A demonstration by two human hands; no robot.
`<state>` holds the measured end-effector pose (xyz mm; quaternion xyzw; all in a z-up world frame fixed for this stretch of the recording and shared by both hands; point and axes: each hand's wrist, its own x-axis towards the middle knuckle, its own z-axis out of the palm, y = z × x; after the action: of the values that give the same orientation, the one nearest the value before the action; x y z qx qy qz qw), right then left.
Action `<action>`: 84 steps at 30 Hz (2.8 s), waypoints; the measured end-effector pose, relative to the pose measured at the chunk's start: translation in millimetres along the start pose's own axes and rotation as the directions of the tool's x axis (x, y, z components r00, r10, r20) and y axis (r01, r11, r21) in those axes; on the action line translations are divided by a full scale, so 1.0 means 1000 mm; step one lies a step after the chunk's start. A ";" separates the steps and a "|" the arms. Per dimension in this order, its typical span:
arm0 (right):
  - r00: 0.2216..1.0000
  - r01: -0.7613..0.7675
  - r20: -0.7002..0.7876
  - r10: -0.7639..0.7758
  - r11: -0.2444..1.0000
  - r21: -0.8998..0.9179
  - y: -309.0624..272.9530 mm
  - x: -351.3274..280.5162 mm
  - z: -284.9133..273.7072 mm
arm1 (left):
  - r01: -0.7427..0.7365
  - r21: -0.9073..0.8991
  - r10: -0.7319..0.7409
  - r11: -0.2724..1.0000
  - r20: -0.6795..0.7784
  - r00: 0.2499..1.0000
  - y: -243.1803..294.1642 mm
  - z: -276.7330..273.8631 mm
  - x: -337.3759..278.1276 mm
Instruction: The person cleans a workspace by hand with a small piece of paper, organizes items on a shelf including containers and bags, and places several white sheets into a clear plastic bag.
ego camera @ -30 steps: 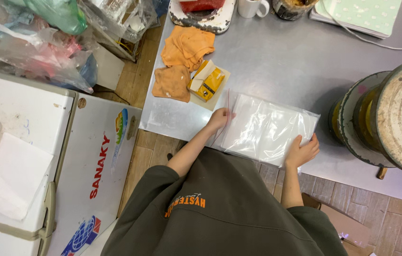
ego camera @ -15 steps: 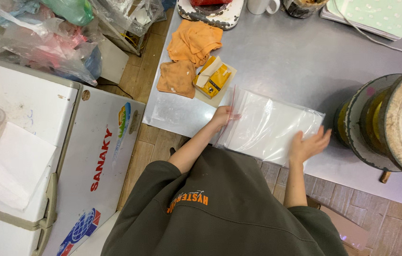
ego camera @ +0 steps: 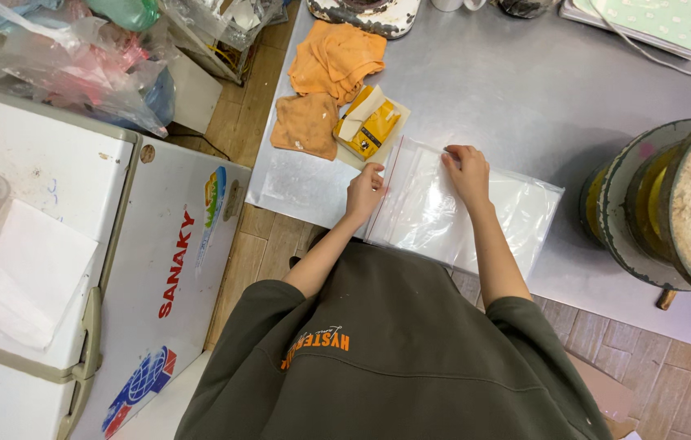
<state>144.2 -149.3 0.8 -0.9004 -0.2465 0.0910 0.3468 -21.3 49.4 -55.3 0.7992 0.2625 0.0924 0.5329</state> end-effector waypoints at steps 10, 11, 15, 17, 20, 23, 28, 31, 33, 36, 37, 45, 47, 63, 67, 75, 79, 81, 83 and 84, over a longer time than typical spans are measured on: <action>0.980 -0.057 0.191 0.052 0.998 0.018 -0.016 0.021 -0.016 | -0.168 -0.137 0.185 0.976 0.120 0.975 -0.027 0.020 0.010; 0.970 -0.125 0.219 0.105 0.989 0.077 -0.020 0.017 -0.021 | -0.220 -0.087 0.228 0.972 0.103 0.968 -0.020 0.017 0.011; 0.979 -0.154 0.184 0.088 0.912 0.380 -0.022 0.004 -0.038 | -0.179 -0.137 0.205 0.974 0.208 0.957 0.022 0.000 0.010; 0.988 -0.115 0.144 0.062 0.910 0.399 -0.017 -0.003 -0.045 | -0.312 -0.043 0.314 0.949 0.215 0.925 0.051 -0.020 0.002; 0.999 -0.008 0.046 -0.018 0.866 0.500 -0.013 -0.013 -0.055 | -0.510 0.069 0.478 0.857 0.263 0.838 0.105 -0.049 -0.012; 0.996 0.084 -0.048 -0.069 0.791 0.606 -0.016 -0.023 -0.068 | -0.605 0.062 0.565 0.794 0.292 0.772 0.159 -0.074 -0.026; 0.980 0.196 -0.148 -0.130 0.679 0.708 -0.040 -0.041 -0.100 | -0.631 0.014 0.614 0.776 0.217 0.759 0.230 -0.108 -0.055; 0.946 0.322 -0.209 -0.249 0.626 0.710 -0.066 -0.050 -0.124 | -0.706 0.038 0.698 0.707 0.118 0.706 0.252 -0.125 -0.070; 0.921 0.361 -0.094 -0.378 0.738 0.570 -0.083 -0.054 -0.137 | -0.666 0.038 0.659 0.745 0.115 0.743 0.254 -0.133 -0.076; 0.917 0.360 -0.011 -0.398 0.818 0.449 -0.102 -0.053 -0.141 | -0.510 0.117 0.506 0.852 0.062 0.860 0.243 -0.138 -0.068; 0.916 0.362 -0.011 -0.400 0.816 0.450 -0.106 -0.052 -0.139 | -0.509 0.119 0.506 0.852 0.061 0.860 0.237 -0.137 -0.068; 0.962 0.083 0.195 -0.191 0.886 0.456 -0.112 -0.032 -0.081 | -0.476 0.247 0.500 0.844 -0.041 0.865 0.145 -0.112 -0.062; 0.970 0.064 0.173 -0.171 0.867 0.494 -0.107 -0.028 -0.073 | -0.332 -0.009 0.332 0.943 -0.031 0.943 0.111 -0.105 -0.046; 0.979 0.124 0.115 -0.166 0.944 0.307 -0.072 0.002 -0.038 | 0.007 -0.284 0.107 0.959 0.384 0.917 -0.022 -0.022 0.041; 0.981 0.193 -0.027 -0.192 0.953 0.231 -0.045 -0.016 -0.028 | 0.199 -0.294 -0.072 0.935 0.391 0.917 -0.021 -0.032 0.044; 0.970 -0.030 -0.236 0.063 0.990 0.140 0.042 -0.076 -0.032 | 0.118 0.099 -0.100 0.988 -0.173 0.980 0.013 -0.068 0.020; 0.925 -0.097 -0.361 0.116 0.993 0.072 0.067 -0.102 -0.035 | -0.292 0.267 0.375 0.918 -0.352 0.858 0.006 -0.067 0.012; 0.891 -0.104 -0.443 0.096 0.995 0.005 0.076 -0.112 -0.032 | 0.040 -0.036 -0.047 0.999 -0.231 0.972 0.004 -0.066 0.011; 0.851 -0.116 -0.521 0.066 0.991 -0.063 0.085 -0.114 -0.028 | 0.067 -0.050 -0.075 0.996 -0.181 0.981 0.003 -0.067 0.007; 0.833 -0.225 -0.486 0.264 0.965 0.139 0.090 -0.116 -0.026 | 0.099 -0.062 -0.106 0.993 -0.130 0.986 0.004 -0.067 0.005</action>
<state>87.4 -280.9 -41.0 -0.9031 -0.0275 -0.0928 0.4183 -44.3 105.1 -24.4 0.7617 0.3355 0.1252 0.5400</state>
